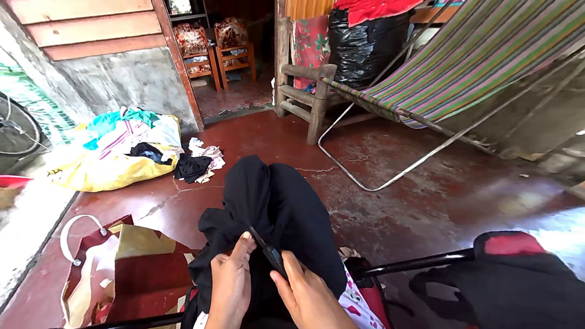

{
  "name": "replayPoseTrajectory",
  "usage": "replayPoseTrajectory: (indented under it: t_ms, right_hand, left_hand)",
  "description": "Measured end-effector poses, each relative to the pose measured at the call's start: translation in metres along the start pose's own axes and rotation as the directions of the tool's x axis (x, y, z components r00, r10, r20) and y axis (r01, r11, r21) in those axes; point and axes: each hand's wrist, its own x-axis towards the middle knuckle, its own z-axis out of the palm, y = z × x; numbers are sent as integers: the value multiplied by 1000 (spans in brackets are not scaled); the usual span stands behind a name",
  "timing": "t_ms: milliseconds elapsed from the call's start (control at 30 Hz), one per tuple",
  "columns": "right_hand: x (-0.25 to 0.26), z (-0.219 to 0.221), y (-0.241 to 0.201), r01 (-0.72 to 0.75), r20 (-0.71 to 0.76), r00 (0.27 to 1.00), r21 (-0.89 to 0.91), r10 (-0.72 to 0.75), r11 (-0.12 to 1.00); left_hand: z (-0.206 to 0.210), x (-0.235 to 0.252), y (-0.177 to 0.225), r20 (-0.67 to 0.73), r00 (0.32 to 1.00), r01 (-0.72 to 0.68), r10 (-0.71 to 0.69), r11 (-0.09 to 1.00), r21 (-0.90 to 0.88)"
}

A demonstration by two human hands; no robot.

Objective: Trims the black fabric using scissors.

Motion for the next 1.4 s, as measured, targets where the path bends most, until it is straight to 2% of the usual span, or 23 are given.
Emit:
replayPoseTrajectory:
  t_ms: [67,233,400,533,700,800,867,933,1067,1167,1233,1300,1400]
  right_hand:
    - [-7,-4,3,-14,29,999,5,14,1000]
    - [7,4,1,28,-33,999,8,-28,1000]
    - [-6,-5,-1,-40,72,997,12,39,999]
    - [6,6,-3,2,-9,1000,-7,-2,1000]
    - [-1,3,-3,-21,13,1000,-8,21,1000]
    - [2,4,1,-5,-1,1000,2,5,1000]
    - [12,-1,-1,-46,118,992,83,36,995]
    - [22,-5,-2,-146,287,954,190,87,971]
    - [26,2,10,-263,418,903,348,102,900]
    - [27,4,16,-305,478,873,380,97,873]
    - [28,5,17,-332,507,855,372,110,867]
    - [27,6,19,-338,510,853,385,107,859]
    - [24,7,21,-329,488,867,407,101,852]
  left_hand:
    - [0,-1,-1,2,1000,7,-7,1000,11]
    - [0,-1,-2,15,1000,2,-2,1000,17]
    - [0,0,-1,2,1000,8,-8,1000,1]
    - [1,-2,0,8,1000,-2,2,1000,1]
    - [-2,2,2,-13,1000,-22,22,1000,-2]
    - [-6,4,0,-9,996,-85,85,995,57]
    - [-15,11,5,-3,989,-146,150,971,190]
    - [-29,19,12,-10,986,-156,168,934,320]
    - [-56,35,16,-52,984,-148,170,946,290]
    - [-76,41,16,-96,990,-71,100,959,275]
    - [-92,42,18,-92,996,29,2,941,337]
    - [-110,43,22,-27,993,113,-112,899,423]
    - [-127,39,35,118,963,154,-240,857,492]
